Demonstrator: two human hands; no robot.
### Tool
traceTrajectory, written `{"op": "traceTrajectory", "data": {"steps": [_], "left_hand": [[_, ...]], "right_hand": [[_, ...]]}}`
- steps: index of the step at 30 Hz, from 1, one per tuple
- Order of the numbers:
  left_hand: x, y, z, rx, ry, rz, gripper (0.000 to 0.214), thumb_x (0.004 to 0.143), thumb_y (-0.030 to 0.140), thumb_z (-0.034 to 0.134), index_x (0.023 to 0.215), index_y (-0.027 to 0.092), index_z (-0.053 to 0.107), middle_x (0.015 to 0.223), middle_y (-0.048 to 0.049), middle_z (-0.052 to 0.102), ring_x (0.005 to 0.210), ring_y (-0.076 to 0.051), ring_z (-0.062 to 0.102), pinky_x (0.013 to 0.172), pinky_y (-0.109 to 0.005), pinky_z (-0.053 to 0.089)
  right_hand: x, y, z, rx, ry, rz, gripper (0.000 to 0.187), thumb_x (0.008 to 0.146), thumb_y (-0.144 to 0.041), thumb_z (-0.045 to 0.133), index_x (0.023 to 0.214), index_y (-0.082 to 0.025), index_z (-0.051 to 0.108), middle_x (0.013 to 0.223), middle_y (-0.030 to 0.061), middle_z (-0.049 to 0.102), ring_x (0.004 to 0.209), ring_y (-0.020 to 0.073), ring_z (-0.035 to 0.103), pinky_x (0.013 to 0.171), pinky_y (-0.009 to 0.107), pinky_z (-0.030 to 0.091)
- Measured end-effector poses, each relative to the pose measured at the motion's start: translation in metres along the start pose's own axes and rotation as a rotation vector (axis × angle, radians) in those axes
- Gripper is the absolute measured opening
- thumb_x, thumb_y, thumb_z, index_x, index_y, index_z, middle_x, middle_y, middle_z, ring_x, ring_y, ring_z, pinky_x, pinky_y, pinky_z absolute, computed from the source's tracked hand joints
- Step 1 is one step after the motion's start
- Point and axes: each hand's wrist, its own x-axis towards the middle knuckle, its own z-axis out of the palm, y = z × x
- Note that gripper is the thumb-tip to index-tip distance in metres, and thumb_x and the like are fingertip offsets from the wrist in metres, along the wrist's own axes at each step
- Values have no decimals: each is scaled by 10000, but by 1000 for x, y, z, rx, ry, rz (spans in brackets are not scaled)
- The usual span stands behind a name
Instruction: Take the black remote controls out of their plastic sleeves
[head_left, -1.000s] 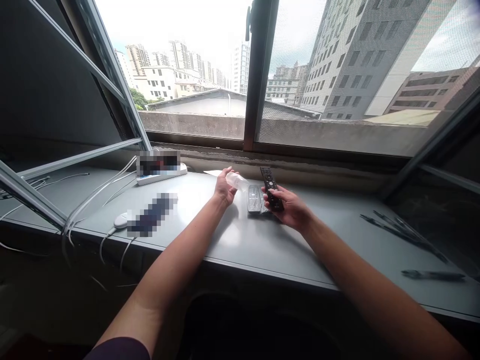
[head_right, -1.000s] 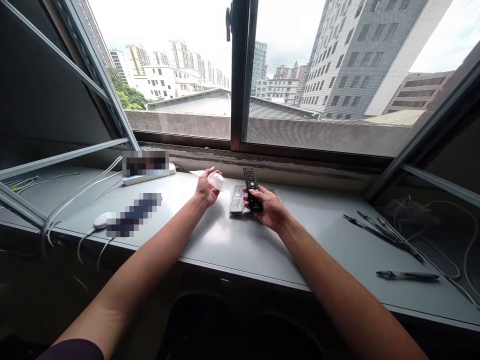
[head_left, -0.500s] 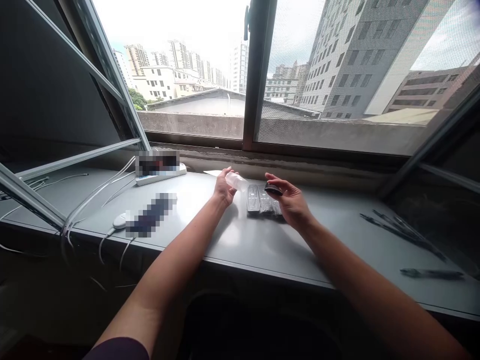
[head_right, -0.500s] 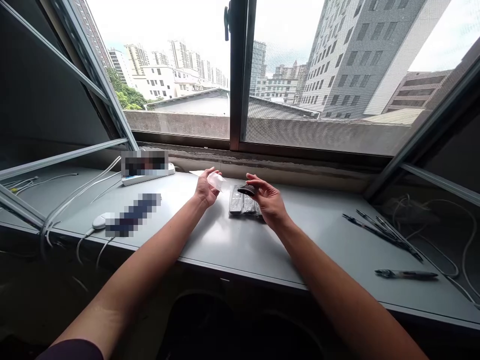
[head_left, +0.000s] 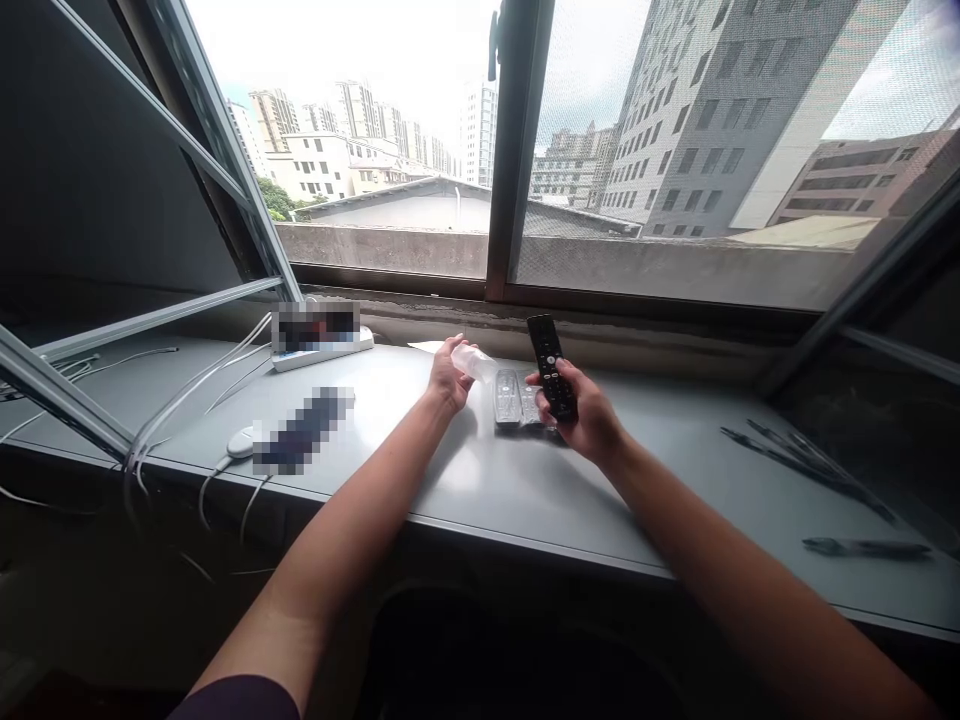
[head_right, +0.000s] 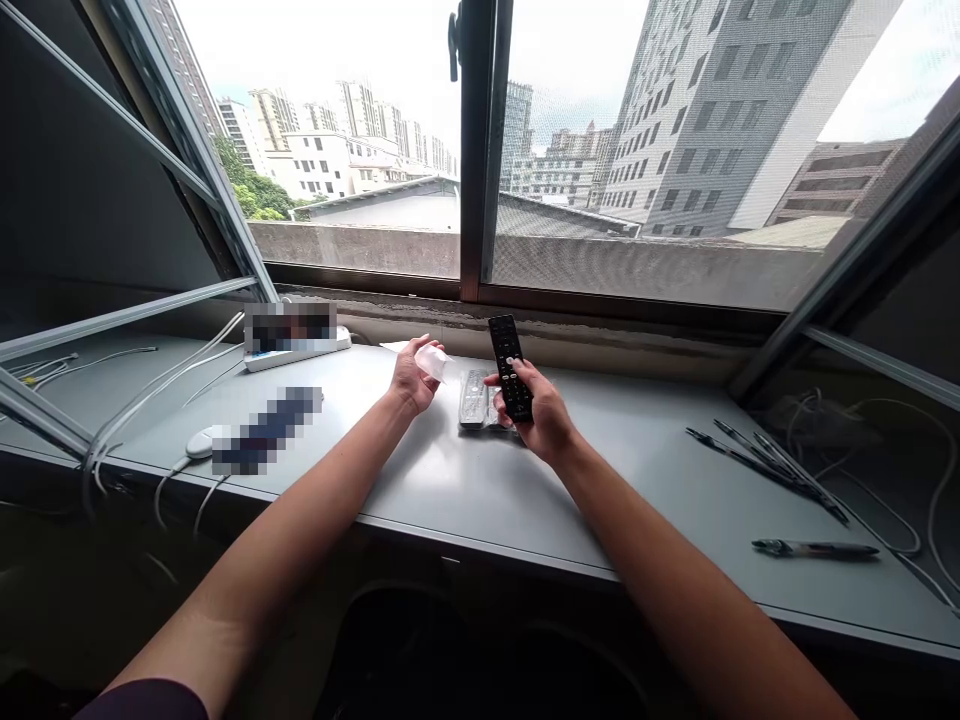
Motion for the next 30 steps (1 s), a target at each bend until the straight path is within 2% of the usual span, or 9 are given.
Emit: {"op": "traceTrajectory", "data": {"steps": [4, 8, 12, 15, 18, 20, 23, 27, 30], "left_hand": [[2, -1, -2, -2, -23, 12, 181, 907, 308, 779, 966, 169, 679, 839, -34, 755, 548, -89, 659, 375, -181, 319], [2, -1, -3, -3, -13, 17, 198, 886, 300, 796, 989, 169, 688, 832, -31, 754, 550, -93, 663, 375, -179, 332], [1, -1, -2, -1, -18, 18, 177, 897, 290, 786, 980, 170, 687, 835, -31, 755, 559, -97, 673, 396, -181, 382], [1, -1, -2, 1, -25, 25, 160, 914, 295, 769, 956, 169, 680, 841, -31, 753, 563, -93, 673, 409, -181, 400], [2, -1, -3, 6, -38, 23, 161, 920, 305, 760, 946, 170, 675, 841, -29, 750, 537, -83, 652, 369, -178, 314], [3, -1, -3, 4, -43, 17, 163, 914, 304, 765, 942, 172, 673, 841, -29, 749, 528, -81, 644, 361, -180, 293], [2, -1, -2, -2, -29, 10, 169, 917, 306, 771, 938, 171, 670, 838, -30, 747, 536, -86, 652, 376, -180, 339], [0, 0, -1, 1, -24, 12, 160, 936, 302, 755, 934, 170, 664, 823, -26, 741, 536, -83, 653, 371, -176, 343], [0, 0, -1, -1, -37, 16, 155, 934, 296, 753, 935, 170, 663, 817, -28, 741, 535, -83, 651, 352, -174, 303]], "right_hand": [[0, -4, 3, 124, -19, 116, 344, 1119, -463, 500, 1140, -209, 732, 857, 53, 709, 531, 139, 539, 387, 243, 437], [-1, -7, 5, 179, 54, 175, 249, 1117, -406, 566, 1130, -217, 727, 848, 31, 704, 596, 138, 611, 451, 230, 534], [0, -7, 5, 148, 121, 226, 127, 1079, -326, 652, 1130, -222, 705, 1050, 79, 794, 780, 190, 748, 533, 254, 632], [1, -5, 2, 134, 86, 273, 213, 1120, -390, 573, 1144, -208, 682, 1130, 140, 806, 755, 198, 737, 430, 225, 555], [3, -2, 0, 158, 41, 313, 334, 1160, -421, 419, 1121, -202, 669, 986, 145, 787, 605, 168, 630, 340, 203, 444], [3, -2, 1, 180, 11, 344, 360, 1158, -385, 378, 1126, -193, 680, 871, 114, 740, 542, 154, 561, 330, 202, 433], [1, -3, 3, 187, -16, 336, 321, 1146, -354, 442, 1144, -180, 711, 827, 66, 687, 531, 128, 525, 352, 190, 450], [1, 0, 4, 115, 68, 240, 105, 1042, -268, 713, 1096, -185, 748, 931, 54, 722, 675, 135, 644, 487, 205, 575], [2, 5, -2, 66, 75, 234, 139, 928, -146, 789, 1060, -183, 766, 1029, 82, 758, 745, 161, 688, 569, 243, 627]]}}
